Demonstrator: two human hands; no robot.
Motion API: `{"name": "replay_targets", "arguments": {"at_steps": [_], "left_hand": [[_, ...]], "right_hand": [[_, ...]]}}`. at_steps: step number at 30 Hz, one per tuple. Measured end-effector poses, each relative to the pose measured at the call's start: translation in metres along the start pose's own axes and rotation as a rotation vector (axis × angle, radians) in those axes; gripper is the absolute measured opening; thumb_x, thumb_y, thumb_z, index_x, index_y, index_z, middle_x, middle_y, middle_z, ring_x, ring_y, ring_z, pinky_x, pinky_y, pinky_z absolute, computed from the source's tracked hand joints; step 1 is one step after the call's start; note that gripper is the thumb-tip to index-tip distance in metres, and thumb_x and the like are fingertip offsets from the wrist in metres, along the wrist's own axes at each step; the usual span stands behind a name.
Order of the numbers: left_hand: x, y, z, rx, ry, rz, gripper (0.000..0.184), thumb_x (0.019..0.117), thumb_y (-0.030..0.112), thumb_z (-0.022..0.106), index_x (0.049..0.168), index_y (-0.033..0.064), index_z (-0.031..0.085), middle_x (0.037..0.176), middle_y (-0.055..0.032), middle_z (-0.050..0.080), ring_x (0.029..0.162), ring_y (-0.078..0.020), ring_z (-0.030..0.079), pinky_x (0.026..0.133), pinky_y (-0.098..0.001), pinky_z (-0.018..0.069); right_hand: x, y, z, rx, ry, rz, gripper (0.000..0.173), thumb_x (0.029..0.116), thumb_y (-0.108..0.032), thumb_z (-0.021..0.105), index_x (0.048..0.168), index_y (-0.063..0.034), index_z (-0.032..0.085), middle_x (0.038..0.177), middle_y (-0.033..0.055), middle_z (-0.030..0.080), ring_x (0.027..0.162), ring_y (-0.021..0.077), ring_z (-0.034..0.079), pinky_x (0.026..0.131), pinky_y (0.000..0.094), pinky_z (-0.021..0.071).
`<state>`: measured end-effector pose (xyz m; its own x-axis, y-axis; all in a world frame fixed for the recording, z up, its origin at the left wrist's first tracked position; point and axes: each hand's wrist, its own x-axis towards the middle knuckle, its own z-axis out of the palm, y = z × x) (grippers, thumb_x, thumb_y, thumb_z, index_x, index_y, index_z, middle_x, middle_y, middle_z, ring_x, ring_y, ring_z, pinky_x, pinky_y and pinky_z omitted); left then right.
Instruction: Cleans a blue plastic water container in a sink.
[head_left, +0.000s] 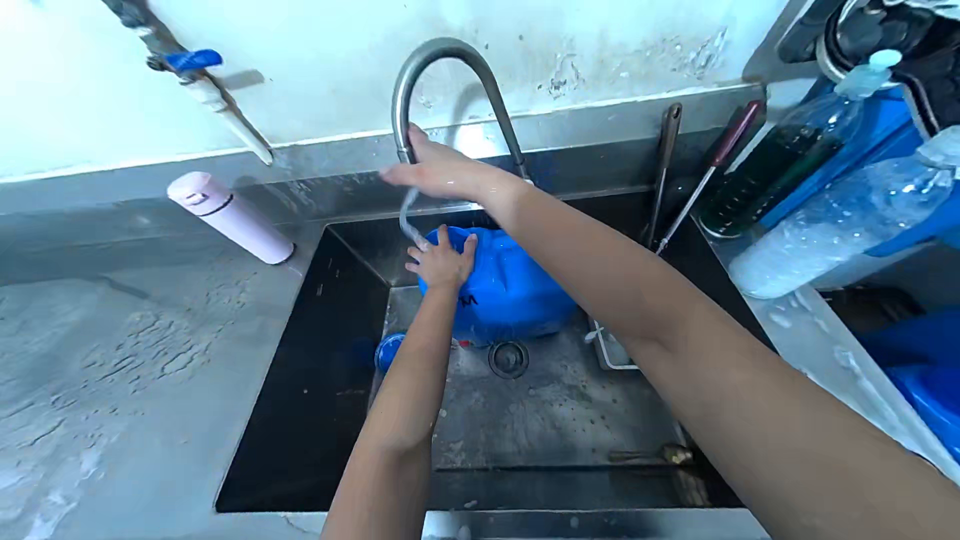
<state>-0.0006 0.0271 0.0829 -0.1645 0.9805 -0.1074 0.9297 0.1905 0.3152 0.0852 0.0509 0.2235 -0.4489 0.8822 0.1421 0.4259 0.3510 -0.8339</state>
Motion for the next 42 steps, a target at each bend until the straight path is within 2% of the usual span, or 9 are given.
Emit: {"name": "replay_targets", "arguments": {"at_steps": [8,11,16,19,24,30,33,36,42], "left_hand": [[-0.008,0.001,-0.031,-0.28,0.045,0.132,0.059,0.0943,0.024,0.074,0.143,-0.002,0.053,0.15,-0.0313,0.044,0.14,-0.0483,0.042,0.112,-0.0641,0.0366],[-0.017,-0.021,-0.011,-0.036,-0.036,0.083,0.106,0.0761,0.044,0.09,0.158,0.0044,0.035,0.165,-0.034,0.016,0.15,-0.0563,0.018,0.114,-0.0731,0.0252],[-0.004,-0.048,-0.005,-0.197,-0.048,0.184,0.116,0.0709,0.032,0.095,0.16,0.0017,0.028,0.162,-0.0354,0.021,0.145,-0.0551,0.032,0.114,-0.0659,0.0349],[-0.015,-0.092,-0.017,-0.184,-0.067,0.226,0.109,0.0759,0.03,0.091,0.16,0.0025,0.028,0.162,-0.0331,0.025,0.146,-0.0521,0.033,0.116,-0.0643,0.0337],[-0.06,-0.245,-0.044,-0.009,0.017,0.091,0.09,0.0784,0.031,0.09,0.151,0.0027,0.046,0.158,-0.0334,0.033,0.143,-0.0548,0.036,0.111,-0.071,0.0356],[-0.098,-0.402,-0.068,0.137,0.001,-0.307,0.116,0.0787,0.049,0.084,0.16,-0.0045,0.02,0.165,-0.0376,0.008,0.153,-0.0559,0.007,0.12,-0.0709,0.0113],[-0.095,-0.409,-0.061,0.132,0.075,-0.239,0.121,0.0702,0.046,0.087,0.158,-0.0079,0.024,0.164,-0.0397,0.01,0.152,-0.0584,0.007,0.12,-0.0706,0.0079],[-0.092,-0.415,-0.056,0.132,0.191,-0.101,0.126,0.0598,0.05,0.086,0.153,-0.0139,0.031,0.159,-0.045,0.018,0.147,-0.066,0.014,0.115,-0.0768,0.0136],[-0.095,-0.423,-0.053,0.088,0.18,-0.059,0.125,0.0626,0.055,0.08,0.154,-0.0146,0.029,0.159,-0.0456,0.014,0.146,-0.0681,0.009,0.114,-0.0785,0.0086]], "right_hand": [[-0.01,0.215,-0.048,0.229,0.305,0.53,0.077,0.0962,-0.028,0.073,0.153,0.006,0.032,0.14,0.0321,0.053,0.123,0.0407,0.058,0.105,0.0528,0.0471],[-0.011,0.208,-0.067,-0.218,0.023,0.525,0.071,0.095,-0.022,0.072,0.15,0.0083,0.037,0.138,0.034,0.055,0.129,0.0456,0.054,0.108,0.0628,0.0404],[-0.021,0.119,-0.002,-0.358,0.177,0.182,0.051,0.092,-0.004,0.066,0.14,0.0071,0.054,0.143,0.0325,0.05,0.138,0.0488,0.044,0.107,0.0667,0.0379],[0.005,0.1,0.07,0.286,0.07,0.086,0.025,0.1021,0.001,0.053,0.125,0.0062,0.061,0.108,0.0148,0.067,0.091,0.0168,0.067,0.083,0.0319,0.0565],[0.031,0.087,0.12,0.934,0.138,0.161,0.032,0.1134,-0.026,0.033,0.098,-0.008,0.055,0.056,-0.0108,0.035,0.041,-0.0012,0.03,0.04,0.0148,0.0288],[0.033,0.099,0.312,0.249,-0.262,0.118,0.03,0.1031,-0.018,0.06,0.109,0.0097,0.067,0.103,0.0232,0.068,0.094,0.0292,0.066,0.088,0.0442,0.0538],[0.041,0.167,0.431,-0.247,-0.616,0.232,0.058,0.0981,-0.012,0.064,0.152,-0.0009,0.045,0.158,0.0275,0.04,0.145,0.0455,0.04,0.118,0.0639,0.0307],[0.001,0.23,0.492,-0.376,-0.621,0.435,0.049,0.103,-0.003,0.05,0.151,0.0056,0.043,0.158,0.0339,0.035,0.15,0.054,0.025,0.121,0.0719,0.0083],[-0.1,0.209,0.458,-0.087,-0.843,0.406,0.038,0.1057,-0.015,0.052,0.137,0.0042,0.058,0.131,0.0325,0.062,0.126,0.0492,0.058,0.107,0.066,0.0417]]}}
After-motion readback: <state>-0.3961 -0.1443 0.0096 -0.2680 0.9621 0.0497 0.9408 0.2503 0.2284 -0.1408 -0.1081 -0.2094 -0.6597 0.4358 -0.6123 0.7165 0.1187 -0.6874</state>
